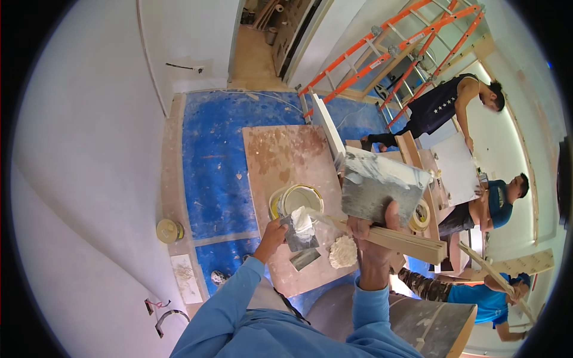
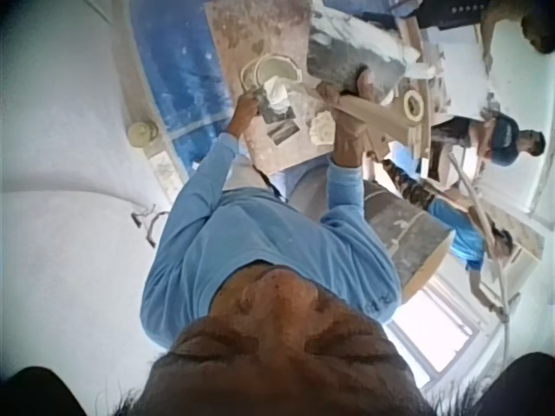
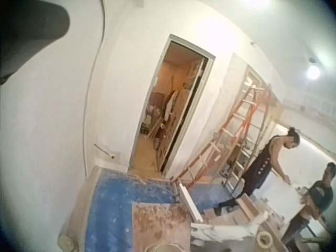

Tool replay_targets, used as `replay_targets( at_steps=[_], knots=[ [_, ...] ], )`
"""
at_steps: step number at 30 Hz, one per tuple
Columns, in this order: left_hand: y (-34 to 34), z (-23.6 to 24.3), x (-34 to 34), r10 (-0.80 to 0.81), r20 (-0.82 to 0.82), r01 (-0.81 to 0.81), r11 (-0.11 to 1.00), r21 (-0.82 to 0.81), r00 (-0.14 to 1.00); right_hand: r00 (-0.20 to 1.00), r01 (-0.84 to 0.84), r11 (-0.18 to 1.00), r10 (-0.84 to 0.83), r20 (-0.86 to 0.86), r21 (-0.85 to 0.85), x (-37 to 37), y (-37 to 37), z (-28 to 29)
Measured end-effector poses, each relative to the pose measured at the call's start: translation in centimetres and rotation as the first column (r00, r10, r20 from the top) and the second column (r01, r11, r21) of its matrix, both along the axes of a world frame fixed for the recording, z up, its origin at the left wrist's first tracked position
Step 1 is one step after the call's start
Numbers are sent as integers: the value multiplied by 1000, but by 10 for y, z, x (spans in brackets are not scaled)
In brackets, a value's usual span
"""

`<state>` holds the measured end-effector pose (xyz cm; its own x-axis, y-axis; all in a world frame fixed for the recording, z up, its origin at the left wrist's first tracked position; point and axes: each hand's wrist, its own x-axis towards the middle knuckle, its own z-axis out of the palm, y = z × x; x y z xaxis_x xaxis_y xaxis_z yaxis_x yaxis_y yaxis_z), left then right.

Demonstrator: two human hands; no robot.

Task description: The person applies plaster to a wall using putty knives, smoothing the compound over the surface and around electrical wire outlets.

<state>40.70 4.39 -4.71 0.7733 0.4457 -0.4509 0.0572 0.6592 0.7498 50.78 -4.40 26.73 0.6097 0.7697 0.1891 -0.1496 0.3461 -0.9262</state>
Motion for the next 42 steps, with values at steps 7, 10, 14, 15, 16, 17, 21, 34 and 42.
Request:
replay_targets(
  at_steps=[7,10,14,15,16,17,21,34,42],
  knots=[
    [24,-9,-4,-128,-19,127,992,-20,992,996,80,996,-81,-28,-39,26,28,-47],
    [37,7,-4,-225,-3,225,974,1,974,986,107,994,-109,-124,-19,77,31,-107],
    [61,24,1,-267,-87,277,850,447,960,937,203,976,-173,-305,72,150,23,-160],
    [68,39,5,-310,-102,302,714,632,945,942,55,970,27,-334,235,184,-2,-183],
    [75,55,0,-315,-139,299,547,782,939,942,216,962,-160,-296,165,186,-2,-183],
    [77,83,-2,-298,-175,301,456,837,938,906,378,920,-346,-243,101,188,-1,-174],
    [78,171,-5,-259,-158,169,20,985,953,733,680,730,-675,-84,71,198,-63,-159],
    [31,138,11,41,196,-196,403,894,980,624,649,736,-661,-417,-195,49,-157,-208],
    [19,73,6,204,196,-264,894,363,959,668,299,935,-347,-658,-190,9,-98,-218]
  ],
)
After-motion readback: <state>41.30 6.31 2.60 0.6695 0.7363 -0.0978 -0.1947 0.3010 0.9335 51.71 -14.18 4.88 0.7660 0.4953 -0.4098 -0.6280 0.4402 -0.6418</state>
